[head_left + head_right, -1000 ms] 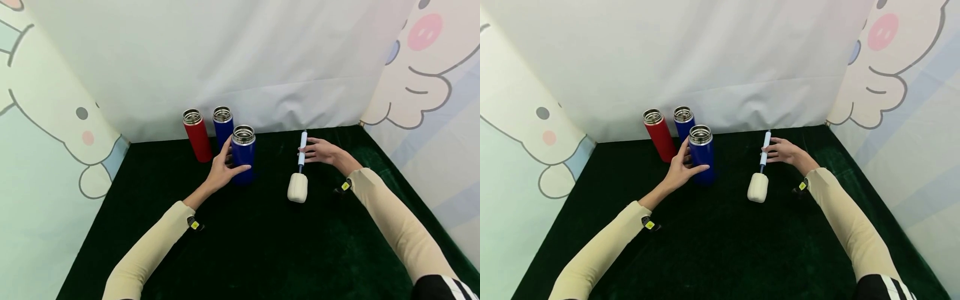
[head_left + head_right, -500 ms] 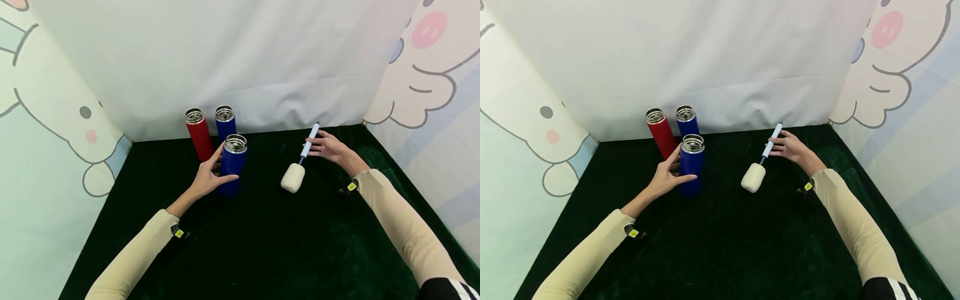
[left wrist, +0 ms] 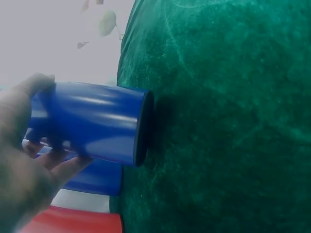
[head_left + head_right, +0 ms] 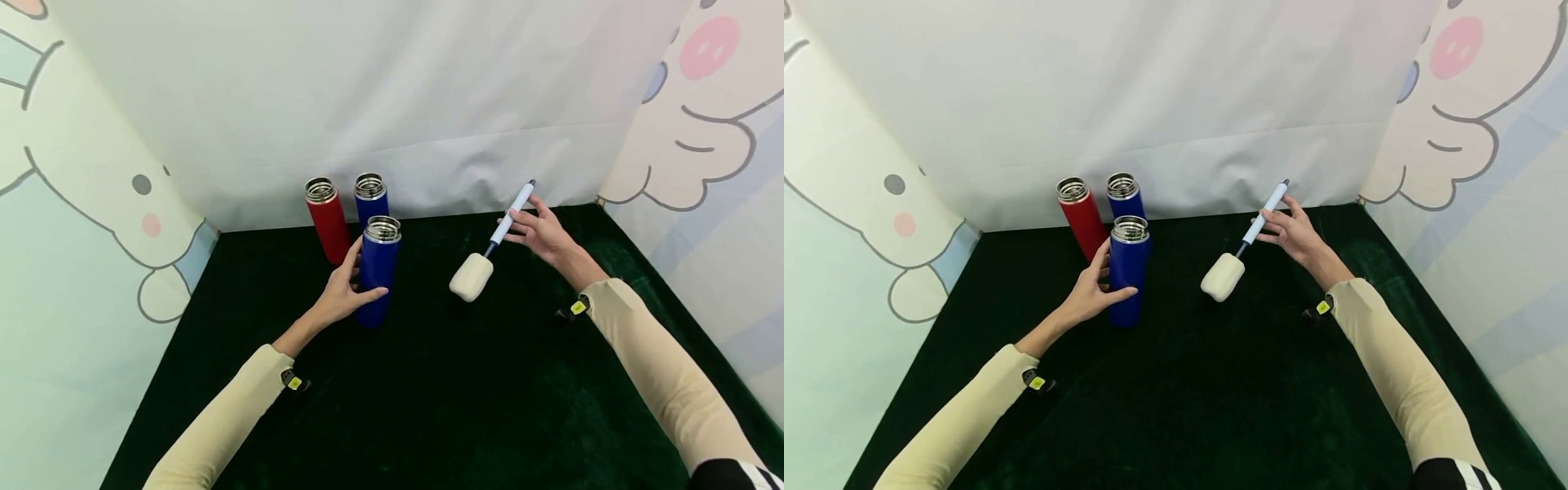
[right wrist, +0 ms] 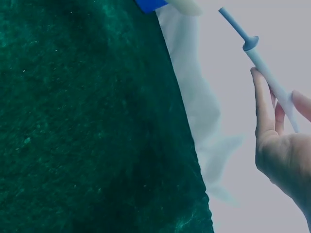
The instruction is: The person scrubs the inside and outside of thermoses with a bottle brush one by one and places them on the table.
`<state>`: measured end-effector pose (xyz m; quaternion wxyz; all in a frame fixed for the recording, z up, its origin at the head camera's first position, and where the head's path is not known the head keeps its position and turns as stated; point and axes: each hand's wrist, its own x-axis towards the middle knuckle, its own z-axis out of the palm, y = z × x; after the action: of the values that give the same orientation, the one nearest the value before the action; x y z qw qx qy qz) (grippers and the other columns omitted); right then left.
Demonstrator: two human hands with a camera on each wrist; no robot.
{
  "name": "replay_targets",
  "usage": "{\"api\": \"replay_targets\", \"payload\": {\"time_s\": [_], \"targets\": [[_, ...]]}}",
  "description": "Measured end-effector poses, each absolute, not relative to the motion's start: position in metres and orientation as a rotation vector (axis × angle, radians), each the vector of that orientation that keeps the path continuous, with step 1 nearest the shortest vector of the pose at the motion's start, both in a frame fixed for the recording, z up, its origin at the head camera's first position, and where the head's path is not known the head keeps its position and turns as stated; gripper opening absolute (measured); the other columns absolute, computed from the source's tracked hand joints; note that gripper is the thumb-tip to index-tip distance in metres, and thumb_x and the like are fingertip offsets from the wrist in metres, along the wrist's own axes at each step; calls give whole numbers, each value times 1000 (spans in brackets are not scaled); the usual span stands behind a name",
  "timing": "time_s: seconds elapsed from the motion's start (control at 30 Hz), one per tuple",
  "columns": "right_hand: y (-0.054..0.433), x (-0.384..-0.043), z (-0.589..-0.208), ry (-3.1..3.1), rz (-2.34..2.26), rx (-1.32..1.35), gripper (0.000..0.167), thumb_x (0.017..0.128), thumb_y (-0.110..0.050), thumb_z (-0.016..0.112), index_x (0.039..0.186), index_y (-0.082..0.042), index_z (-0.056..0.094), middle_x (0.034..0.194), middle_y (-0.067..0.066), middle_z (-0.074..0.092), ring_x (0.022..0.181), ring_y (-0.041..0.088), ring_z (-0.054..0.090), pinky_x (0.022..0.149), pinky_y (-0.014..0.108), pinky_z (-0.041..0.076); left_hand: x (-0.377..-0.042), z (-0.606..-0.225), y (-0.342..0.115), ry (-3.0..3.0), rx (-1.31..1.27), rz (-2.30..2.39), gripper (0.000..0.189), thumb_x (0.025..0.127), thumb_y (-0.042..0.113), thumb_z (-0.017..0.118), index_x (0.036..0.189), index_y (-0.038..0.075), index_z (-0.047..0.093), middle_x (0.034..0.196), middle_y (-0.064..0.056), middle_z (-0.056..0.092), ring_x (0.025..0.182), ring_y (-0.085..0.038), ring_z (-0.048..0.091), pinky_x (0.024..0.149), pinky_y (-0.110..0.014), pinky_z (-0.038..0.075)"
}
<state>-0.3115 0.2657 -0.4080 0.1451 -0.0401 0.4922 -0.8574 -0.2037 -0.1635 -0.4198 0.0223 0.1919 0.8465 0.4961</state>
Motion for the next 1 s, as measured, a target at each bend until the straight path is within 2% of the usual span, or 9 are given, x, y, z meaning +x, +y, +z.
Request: {"api": "replay_targets", "payload": {"time_s": [0.23,0.43,0.5,0.67,0.87,1.0], "targets": [[268,-308,-395,1333,-2584,-140,45,102,1,54,136,-23,36,94,5,69,99,25,76,78,41,65,-203,-419,-161,2647,634,1468,106,90,27,80,164,33,4,159,-22,38,136,-48,51,100,-68,51],[263,-304,-377,1288,-2688,-115,52,101,-1,58,140,-25,34,97,8,67,95,24,77,78,40,65,-201,-425,-164,2705,569,1439,102,93,31,76,162,43,2,157,-24,41,132,-47,56,96,-65,55],[259,-304,-370,1239,-2735,-135,55,100,-1,58,142,-25,34,103,9,64,96,25,77,79,41,65,-201,-426,-164,2717,557,1437,101,94,32,76,161,45,2,156,-23,42,132,-47,57,95,-64,55],[246,-302,-352,1121,-2826,-186,64,99,2,59,148,-28,31,118,9,51,104,29,75,83,41,64,-199,-426,-166,2731,587,1425,102,92,32,78,162,42,4,157,-23,41,131,-46,58,95,-64,55],[234,-299,-337,962,-2919,-206,63,98,4,59,146,-26,32,106,11,54,102,34,75,82,44,64,-199,-426,-165,2730,622,1410,102,91,32,79,163,39,7,157,-22,42,130,-45,59,96,-62,56],[230,-295,-332,929,-2922,-200,66,98,5,58,148,-28,30,109,11,52,101,35,75,83,45,64,-198,-428,-163,2737,638,1408,102,91,32,79,164,32,9,156,-22,44,129,-45,60,95,-61,57]]}}
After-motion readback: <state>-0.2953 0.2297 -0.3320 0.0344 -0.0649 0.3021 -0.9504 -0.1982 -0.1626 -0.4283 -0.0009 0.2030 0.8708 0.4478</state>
